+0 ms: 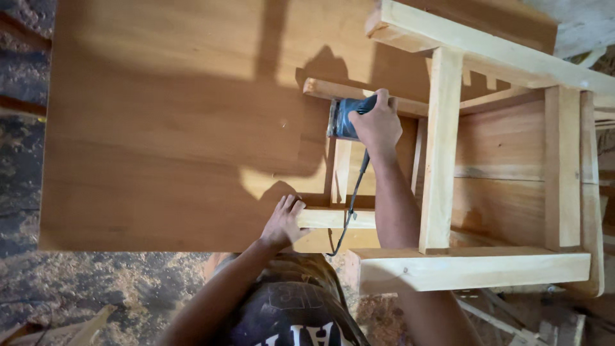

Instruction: The person sands the surfaces and joints of a wooden stool using a power sander.

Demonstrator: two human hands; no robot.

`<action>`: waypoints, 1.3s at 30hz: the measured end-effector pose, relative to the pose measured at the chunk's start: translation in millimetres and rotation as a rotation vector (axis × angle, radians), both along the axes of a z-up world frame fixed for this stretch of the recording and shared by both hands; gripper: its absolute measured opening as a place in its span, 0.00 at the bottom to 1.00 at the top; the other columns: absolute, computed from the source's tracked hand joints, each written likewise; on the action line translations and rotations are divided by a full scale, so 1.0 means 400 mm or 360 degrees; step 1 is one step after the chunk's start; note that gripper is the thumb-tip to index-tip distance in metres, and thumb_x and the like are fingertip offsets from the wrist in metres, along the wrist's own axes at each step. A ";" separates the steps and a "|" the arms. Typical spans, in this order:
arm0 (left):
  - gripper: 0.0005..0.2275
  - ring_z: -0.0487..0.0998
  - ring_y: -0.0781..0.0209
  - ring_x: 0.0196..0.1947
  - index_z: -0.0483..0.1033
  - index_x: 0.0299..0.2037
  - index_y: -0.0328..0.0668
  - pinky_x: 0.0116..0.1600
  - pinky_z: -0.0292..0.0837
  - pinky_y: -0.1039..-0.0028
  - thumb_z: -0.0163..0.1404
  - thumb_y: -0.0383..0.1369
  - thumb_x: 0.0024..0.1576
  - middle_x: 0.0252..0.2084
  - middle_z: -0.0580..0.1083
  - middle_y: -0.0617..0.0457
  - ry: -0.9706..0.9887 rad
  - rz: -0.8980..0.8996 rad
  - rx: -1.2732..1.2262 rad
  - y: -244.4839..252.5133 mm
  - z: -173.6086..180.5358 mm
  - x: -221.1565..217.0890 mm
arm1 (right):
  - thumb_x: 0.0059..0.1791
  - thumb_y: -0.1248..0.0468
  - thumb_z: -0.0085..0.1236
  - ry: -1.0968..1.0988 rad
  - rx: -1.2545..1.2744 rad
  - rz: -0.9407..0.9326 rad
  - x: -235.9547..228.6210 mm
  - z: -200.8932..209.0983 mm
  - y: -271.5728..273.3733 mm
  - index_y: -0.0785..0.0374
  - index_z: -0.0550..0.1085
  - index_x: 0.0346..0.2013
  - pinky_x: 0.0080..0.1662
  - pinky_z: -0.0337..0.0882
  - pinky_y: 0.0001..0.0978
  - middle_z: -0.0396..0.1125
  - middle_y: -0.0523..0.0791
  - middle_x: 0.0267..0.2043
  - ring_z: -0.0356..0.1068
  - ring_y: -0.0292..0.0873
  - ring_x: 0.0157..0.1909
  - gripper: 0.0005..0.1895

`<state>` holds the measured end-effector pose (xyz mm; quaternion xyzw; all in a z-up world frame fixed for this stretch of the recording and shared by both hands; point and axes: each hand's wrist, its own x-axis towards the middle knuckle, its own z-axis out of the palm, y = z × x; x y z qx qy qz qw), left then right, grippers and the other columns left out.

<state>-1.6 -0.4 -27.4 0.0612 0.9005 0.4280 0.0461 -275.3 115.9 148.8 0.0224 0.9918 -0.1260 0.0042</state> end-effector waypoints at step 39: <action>0.32 0.61 0.30 0.60 0.69 0.53 0.30 0.65 0.57 0.50 0.63 0.48 0.47 0.56 0.64 0.32 -0.0018 -0.0007 0.0091 -0.019 0.034 -0.008 | 0.39 0.54 0.67 0.0045 0.0017 0.0001 0.177 -0.055 -0.010 0.55 0.65 0.55 0.41 0.79 0.47 0.64 0.52 0.52 0.75 0.53 0.45 0.32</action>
